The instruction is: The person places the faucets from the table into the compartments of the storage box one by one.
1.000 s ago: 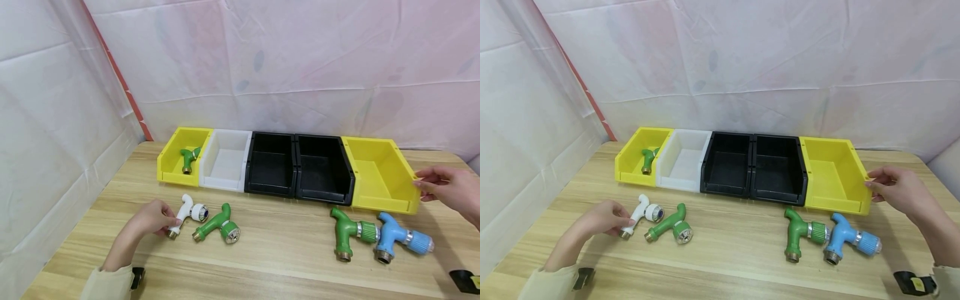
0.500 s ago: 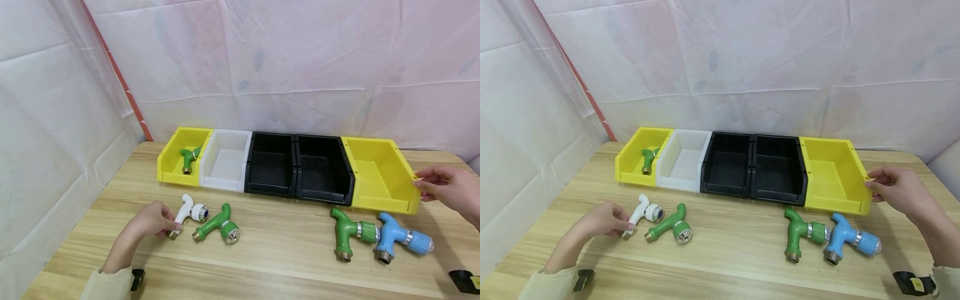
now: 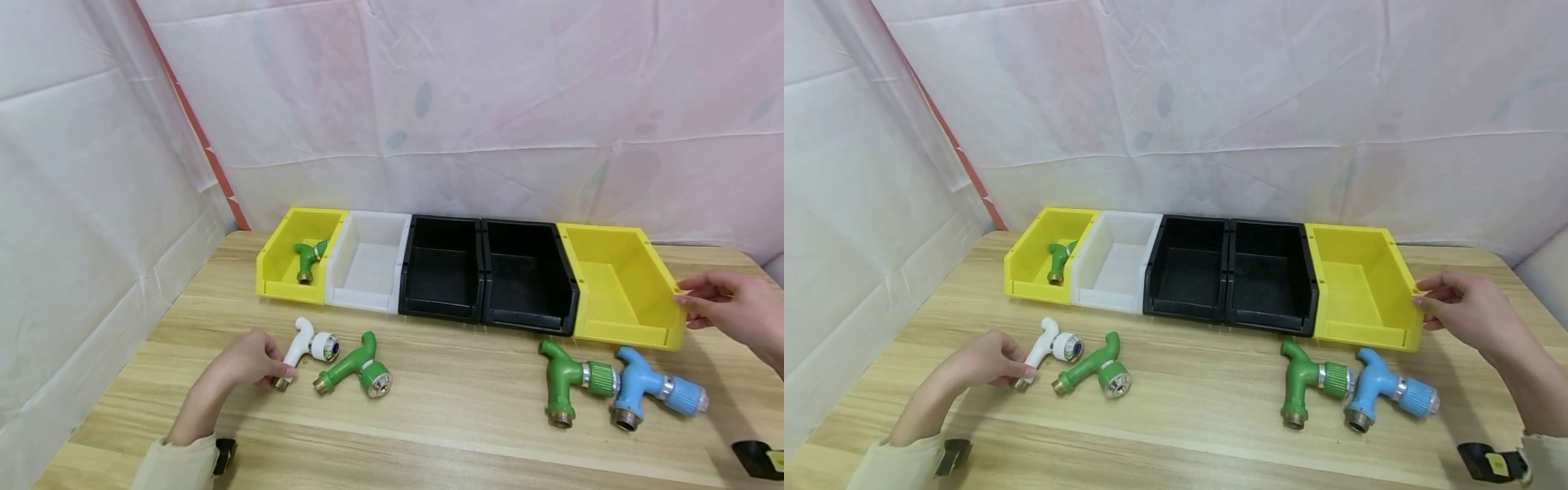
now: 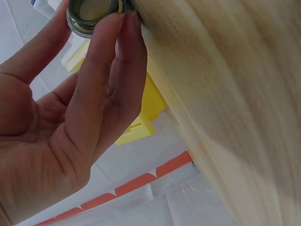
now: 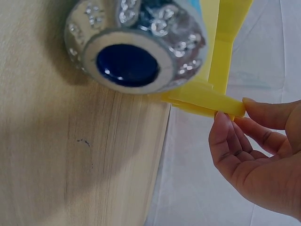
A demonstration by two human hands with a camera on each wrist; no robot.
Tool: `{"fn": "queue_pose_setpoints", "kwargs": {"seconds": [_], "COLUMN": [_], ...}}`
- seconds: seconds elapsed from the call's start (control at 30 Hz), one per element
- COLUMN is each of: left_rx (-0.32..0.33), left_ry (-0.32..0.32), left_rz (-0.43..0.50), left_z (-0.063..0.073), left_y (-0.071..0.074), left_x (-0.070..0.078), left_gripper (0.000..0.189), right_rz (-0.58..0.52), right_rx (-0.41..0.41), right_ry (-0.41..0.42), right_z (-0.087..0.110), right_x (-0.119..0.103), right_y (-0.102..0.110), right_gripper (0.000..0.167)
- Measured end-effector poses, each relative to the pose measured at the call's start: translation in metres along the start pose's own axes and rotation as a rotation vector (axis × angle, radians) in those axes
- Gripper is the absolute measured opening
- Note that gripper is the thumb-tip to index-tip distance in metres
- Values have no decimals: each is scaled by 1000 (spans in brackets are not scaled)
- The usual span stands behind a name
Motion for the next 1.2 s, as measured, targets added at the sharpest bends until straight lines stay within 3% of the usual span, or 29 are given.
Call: {"fn": "queue_pose_setpoints", "kwargs": {"seconds": [0.4, 0.6, 0.7, 0.93, 1.2], "left_rx": [13, 25, 36, 55, 70], "left_ry": [-54, -52, -55, -67, -82], "left_rz": [-39, -44, -46, -45, -34], "left_z": [0, 1, 3, 7, 8], "left_y": [4, 7, 8, 14, 20], "left_x": [0, 2, 5, 10, 13], "left_gripper": [21, 21, 22, 23, 20], "right_rz": [-25, -38, -23, -15, -28], "right_rx": [39, 29, 66, 11, 26], "right_ry": [-10, 12, 8, 28, 12], "right_z": [-8, -7, -10, 0, -6], "right_x": [12, 11, 20, 0, 12], "right_y": [0, 1, 1, 1, -1], "right_gripper": [21, 24, 23, 27, 25]}}
Point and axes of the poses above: each hand's wrist, its own z-axis away from the middle knuckle, its own y-axis out of the back of the hand, x = y × z, the point moved 7 cm from there along -z, towards the middle knuckle, and after that the axes turned 4 degrees about -y, right-handed, at the moved point
